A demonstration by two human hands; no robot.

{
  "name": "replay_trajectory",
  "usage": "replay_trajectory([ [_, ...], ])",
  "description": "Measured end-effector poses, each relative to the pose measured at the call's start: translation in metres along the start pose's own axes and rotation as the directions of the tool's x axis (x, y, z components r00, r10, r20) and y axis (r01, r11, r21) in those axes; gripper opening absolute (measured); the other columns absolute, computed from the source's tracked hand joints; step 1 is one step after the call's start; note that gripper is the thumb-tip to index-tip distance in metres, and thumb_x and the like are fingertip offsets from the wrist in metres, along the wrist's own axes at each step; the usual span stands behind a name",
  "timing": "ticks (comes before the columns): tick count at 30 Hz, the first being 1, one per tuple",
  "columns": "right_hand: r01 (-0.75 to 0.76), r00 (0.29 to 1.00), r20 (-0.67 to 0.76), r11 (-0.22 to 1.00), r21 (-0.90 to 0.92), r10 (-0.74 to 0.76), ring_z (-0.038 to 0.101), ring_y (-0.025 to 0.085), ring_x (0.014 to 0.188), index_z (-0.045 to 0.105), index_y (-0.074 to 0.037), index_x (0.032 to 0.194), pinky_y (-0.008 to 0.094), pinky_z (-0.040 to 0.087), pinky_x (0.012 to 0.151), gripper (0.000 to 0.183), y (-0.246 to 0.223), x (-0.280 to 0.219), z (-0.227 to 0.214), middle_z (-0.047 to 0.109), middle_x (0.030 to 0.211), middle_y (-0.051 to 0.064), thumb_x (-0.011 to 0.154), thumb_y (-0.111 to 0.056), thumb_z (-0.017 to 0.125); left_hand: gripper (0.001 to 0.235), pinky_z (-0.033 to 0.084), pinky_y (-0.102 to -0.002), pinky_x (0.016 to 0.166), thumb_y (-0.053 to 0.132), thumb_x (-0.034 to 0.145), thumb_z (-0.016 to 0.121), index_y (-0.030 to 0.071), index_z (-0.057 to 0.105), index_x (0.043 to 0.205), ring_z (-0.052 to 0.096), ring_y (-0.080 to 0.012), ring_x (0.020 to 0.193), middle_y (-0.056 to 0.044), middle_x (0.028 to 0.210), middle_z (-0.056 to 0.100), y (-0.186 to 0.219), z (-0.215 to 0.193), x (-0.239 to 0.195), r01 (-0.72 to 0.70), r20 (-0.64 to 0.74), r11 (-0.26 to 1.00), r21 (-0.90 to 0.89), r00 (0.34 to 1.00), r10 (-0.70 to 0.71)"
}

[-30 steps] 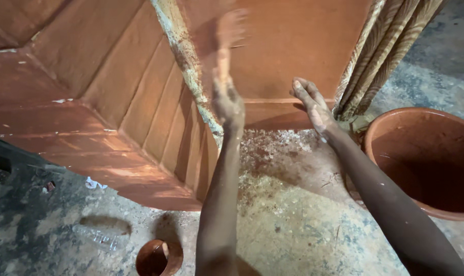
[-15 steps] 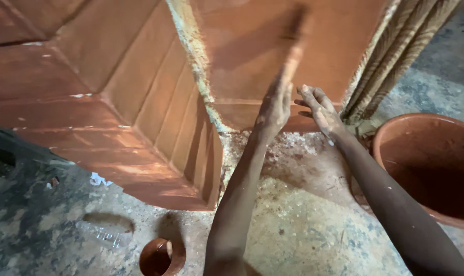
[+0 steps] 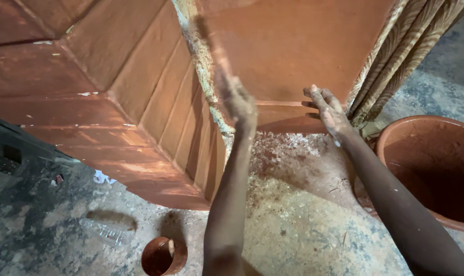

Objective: The person paints a wooden door with brown paint using a brush. They repeatedly dip the brush into a bucket of paint and apply it to the door surface, covering the panels and edges.

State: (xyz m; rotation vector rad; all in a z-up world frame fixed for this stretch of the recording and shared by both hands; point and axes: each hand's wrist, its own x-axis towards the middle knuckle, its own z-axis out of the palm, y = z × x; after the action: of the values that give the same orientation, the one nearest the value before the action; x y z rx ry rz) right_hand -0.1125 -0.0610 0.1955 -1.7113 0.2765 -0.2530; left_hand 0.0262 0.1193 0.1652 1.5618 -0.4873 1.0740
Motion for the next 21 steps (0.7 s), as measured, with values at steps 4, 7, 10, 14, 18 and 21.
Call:
replay_trajectory([
  [4,0.006,0.999,0.044,1.000,-0.017,-0.006,0.053,0.031,0.138,0.049,-0.004,0.143,0.047,0.046,0.111,0.077,-0.002,0.003,0.006,0.050,0.151,0.017,0.098,-0.066,0.040,0.051,0.059,-0.020,0.055,-0.002,0.107,0.044,0.016,0.049,0.155,0.071,-0.0212,0.095,-0.019,0.160,0.052,0.013,0.036,-0.017,0.273,0.398,0.853,-0.444,0.914,-0.086],
  [7,-0.013,0.999,0.052,1.000,-0.017,0.014,0.054,0.033,0.136,0.052,-0.004,0.142,0.048,0.046,0.111,0.078,-0.005,0.004,0.012,0.051,0.150,0.018,0.096,-0.066,0.041,0.043,0.064,-0.035,0.107,0.003,0.115,0.056,0.013,0.047,0.155,0.067,-0.0260,0.129,-0.014,0.150,0.057,0.020,0.039,-0.029,-0.170,0.332,0.964,-0.202,0.914,0.231],
  [10,0.002,0.998,0.057,1.000,-0.027,0.000,0.054,0.032,0.137,0.051,-0.004,0.141,0.048,0.046,0.111,0.078,-0.007,0.002,0.012,0.050,0.151,0.018,0.097,-0.068,0.039,0.039,0.068,-0.027,0.080,0.001,0.106,0.054,0.006,0.054,0.144,0.070,-0.0236,0.112,-0.021,0.139,0.061,0.026,0.031,-0.020,0.175,0.387,0.969,-0.176,0.917,-0.095],
  [14,0.016,0.999,0.029,0.999,-0.040,-0.015,0.056,0.031,0.135,0.054,-0.004,0.139,0.048,0.047,0.110,0.078,-0.006,-0.003,0.003,0.053,0.150,0.017,0.096,-0.068,0.040,0.041,0.065,-0.034,0.083,0.008,0.106,0.052,0.003,0.048,0.146,0.068,-0.0271,0.112,-0.019,0.133,0.062,0.019,-0.007,0.007,0.075,-0.026,0.981,0.181,0.997,-0.072],
  [18,-0.001,1.000,0.001,0.999,-0.041,0.001,0.057,0.031,0.134,0.055,-0.004,0.138,0.048,0.048,0.109,0.078,-0.006,-0.004,-0.008,0.054,0.149,0.016,0.096,-0.068,0.041,0.039,0.054,-0.032,0.076,0.016,0.115,0.046,0.004,0.045,0.152,0.059,-0.0238,0.100,-0.018,0.130,0.058,0.009,-0.018,0.012,0.082,-0.261,0.974,0.213,0.965,-0.024],
  [21,-0.012,1.000,0.003,0.999,-0.051,0.012,0.057,0.030,0.134,0.056,-0.005,0.138,0.048,0.047,0.110,0.077,-0.003,-0.003,-0.004,0.055,0.149,0.015,0.097,-0.068,0.040,0.034,0.041,-0.019,0.048,0.014,0.119,0.046,-0.006,0.053,0.146,0.048,-0.0107,0.070,-0.020,0.114,0.061,0.005,0.010,0.003,0.505,0.124,0.589,-0.631,0.815,-0.566],
])
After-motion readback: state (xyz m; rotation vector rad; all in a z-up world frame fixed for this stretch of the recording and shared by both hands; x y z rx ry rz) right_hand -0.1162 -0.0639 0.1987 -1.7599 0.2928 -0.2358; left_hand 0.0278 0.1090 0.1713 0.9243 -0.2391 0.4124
